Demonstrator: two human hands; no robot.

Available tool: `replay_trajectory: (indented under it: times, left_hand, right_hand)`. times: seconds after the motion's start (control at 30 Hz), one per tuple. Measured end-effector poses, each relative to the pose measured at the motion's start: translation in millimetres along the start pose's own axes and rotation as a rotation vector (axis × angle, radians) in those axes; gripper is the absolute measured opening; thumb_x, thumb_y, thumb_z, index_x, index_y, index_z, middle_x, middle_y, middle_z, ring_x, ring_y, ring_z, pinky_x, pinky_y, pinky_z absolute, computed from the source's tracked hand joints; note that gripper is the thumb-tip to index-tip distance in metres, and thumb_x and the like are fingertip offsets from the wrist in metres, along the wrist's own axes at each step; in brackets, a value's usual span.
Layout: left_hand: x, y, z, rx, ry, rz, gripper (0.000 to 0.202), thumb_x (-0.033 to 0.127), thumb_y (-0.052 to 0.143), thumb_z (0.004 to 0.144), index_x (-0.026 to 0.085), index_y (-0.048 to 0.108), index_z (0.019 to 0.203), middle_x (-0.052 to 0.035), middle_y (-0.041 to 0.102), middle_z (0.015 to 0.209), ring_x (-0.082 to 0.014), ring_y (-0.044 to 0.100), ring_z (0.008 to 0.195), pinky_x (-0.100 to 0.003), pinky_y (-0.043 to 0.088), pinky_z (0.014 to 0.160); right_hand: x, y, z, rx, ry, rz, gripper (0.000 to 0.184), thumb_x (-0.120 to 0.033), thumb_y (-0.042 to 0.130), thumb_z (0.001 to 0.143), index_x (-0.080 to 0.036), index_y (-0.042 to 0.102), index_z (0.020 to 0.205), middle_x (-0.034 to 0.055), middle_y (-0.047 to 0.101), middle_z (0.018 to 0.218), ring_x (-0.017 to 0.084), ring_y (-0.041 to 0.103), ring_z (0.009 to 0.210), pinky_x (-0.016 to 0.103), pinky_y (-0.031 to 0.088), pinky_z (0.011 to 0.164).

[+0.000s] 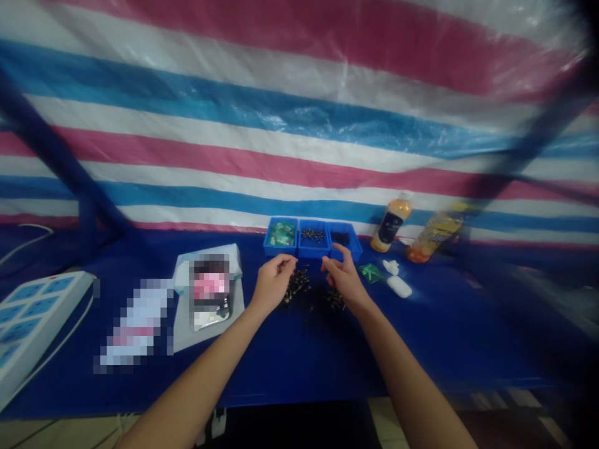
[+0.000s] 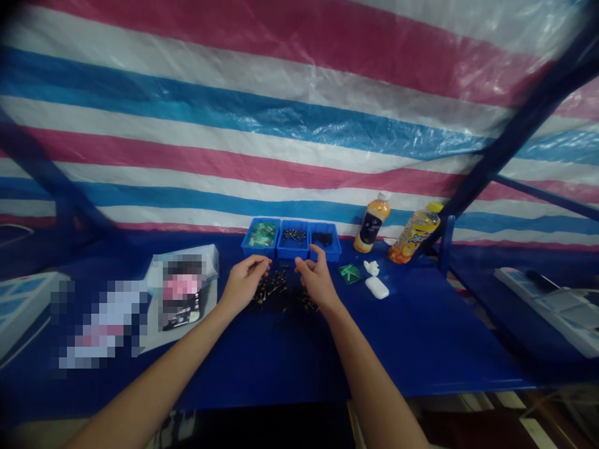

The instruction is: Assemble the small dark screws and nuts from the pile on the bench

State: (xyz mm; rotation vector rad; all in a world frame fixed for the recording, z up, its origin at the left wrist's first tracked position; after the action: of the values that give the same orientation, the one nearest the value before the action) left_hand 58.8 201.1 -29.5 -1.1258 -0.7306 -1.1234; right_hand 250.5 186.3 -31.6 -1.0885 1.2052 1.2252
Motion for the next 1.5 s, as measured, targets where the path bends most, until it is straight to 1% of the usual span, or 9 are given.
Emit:
replay_trajectory:
  times: [0.1,0.2,0.3,0.43,0.6,0.7,0.8,1.07,1.5]
  left_hand:
    - [3.8,0.2,-3.2,-0.022,0.115,0.276,0.017,0.027,0.055,0.087,0.021,0.069,0.094,-0.0032,0.069,0.09,-0.0199,0.063,0.083,-0.033,0.048,0.08]
    - [-0.8,0.3,-4.7,-0.029,0.127,0.516,0.016,0.022,0.057,0.083,0.023,0.07,0.093,-0.0057,0.067,0.098,-0.0251,0.06,0.093,-0.038,0.046,0.085]
    - [-7.3,1.7,-5.0,-0.076,0.09,0.624,0.019,0.023,0.057,0.083,0.025,0.07,0.098,-0.0066,0.066,0.103,-0.0272,0.06,0.094,-0.04,0.046,0.083]
    - [-8.8,4.9,-6.2,-0.13,0.08,0.648,0.019,0.024,0.056,0.084,0.025,0.069,0.099,-0.0058,0.066,0.1,-0.026,0.062,0.093,-0.036,0.046,0.079]
    - [-8.4,7.4,-7.8,-0.152,0.112,0.602,0.02,0.02,0.055,0.084,0.024,0.068,0.099,-0.0049,0.067,0.097,-0.0228,0.064,0.088,-0.032,0.046,0.075]
    - [-8.6,7.1,-7.9,-0.148,0.113,0.599,0.021,0.018,0.053,0.085,0.025,0.068,0.098,-0.0043,0.068,0.097,-0.0229,0.065,0.088,-0.032,0.046,0.074]
    - [-7.0,6.1,-7.8,-0.143,0.104,0.593,0.021,0.019,0.052,0.085,0.025,0.068,0.097,-0.0039,0.068,0.097,-0.0239,0.064,0.09,-0.033,0.047,0.076]
    - [-5.0,5.8,-9.5,-0.134,0.096,0.578,0.02,0.019,0.054,0.085,0.025,0.068,0.097,-0.0047,0.067,0.099,-0.0224,0.064,0.089,-0.032,0.047,0.075]
    - [-3.1,6.7,-9.5,-0.156,0.054,0.6,0.017,0.027,0.053,0.089,0.026,0.067,0.099,-0.0026,0.066,0.1,-0.022,0.062,0.093,-0.032,0.045,0.079]
  right_hand:
    - [-0.1,-7.1,-0.4,0.004,-0.072,-0.251,0.046,-0.047,0.058,0.085,-0.022,0.05,0.123,-0.004,0.056,0.067,0.012,0.047,0.053,0.025,0.036,0.053]
    - [-1.5,-5.3,-3.4,0.01,-0.216,-0.598,0.027,-0.035,0.054,0.088,-0.022,0.062,0.11,0.0011,0.063,0.077,0.016,0.055,0.069,0.029,0.041,0.067]
    - [0.7,6.4,-8.4,-0.071,-0.289,-0.882,0.024,-0.025,0.052,0.088,-0.024,0.067,0.107,0.0048,0.066,0.092,0.02,0.056,0.087,0.032,0.039,0.079]
    - [3.5,15.8,-13.8,-0.136,-0.281,-1.105,0.024,-0.024,0.051,0.09,-0.03,0.07,0.104,0.0051,0.065,0.101,0.023,0.052,0.098,0.037,0.033,0.081]
    - [0.1,14.6,-15.7,-0.149,-0.262,-1.123,0.023,-0.023,0.052,0.088,-0.028,0.072,0.098,0.006,0.066,0.101,0.023,0.049,0.095,0.039,0.029,0.083]
    - [-3.0,16.4,-17.8,-0.198,-0.261,-1.111,0.016,-0.029,0.059,0.084,-0.028,0.073,0.09,0.0045,0.065,0.096,0.023,0.048,0.093,0.04,0.027,0.082]
    - [-6.5,19.6,-20.8,-0.239,-0.278,-1.095,0.019,-0.036,0.064,0.08,-0.03,0.071,0.097,0.0034,0.065,0.096,0.023,0.047,0.092,0.039,0.027,0.082]
    - [-3.7,25.4,-26.5,-0.401,-0.343,-1.129,0.02,-0.035,0.063,0.083,-0.032,0.071,0.101,0.0029,0.062,0.102,0.023,0.047,0.099,0.042,0.024,0.088]
    - [-4.4,26.7,-26.1,-0.377,-0.427,-1.029,0.013,-0.03,0.057,0.093,-0.027,0.069,0.094,0.0028,0.063,0.105,0.019,0.05,0.096,0.038,0.028,0.086]
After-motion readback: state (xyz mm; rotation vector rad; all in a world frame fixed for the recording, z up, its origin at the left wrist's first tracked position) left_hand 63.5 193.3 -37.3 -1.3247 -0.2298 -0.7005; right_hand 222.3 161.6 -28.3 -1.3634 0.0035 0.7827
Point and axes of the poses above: each hand's wrist, its own z-axis towards the middle knuckle, its own y-axis out of the palm, x = y × z, the point moved 4 cm from there along z, towards the middle knuckle
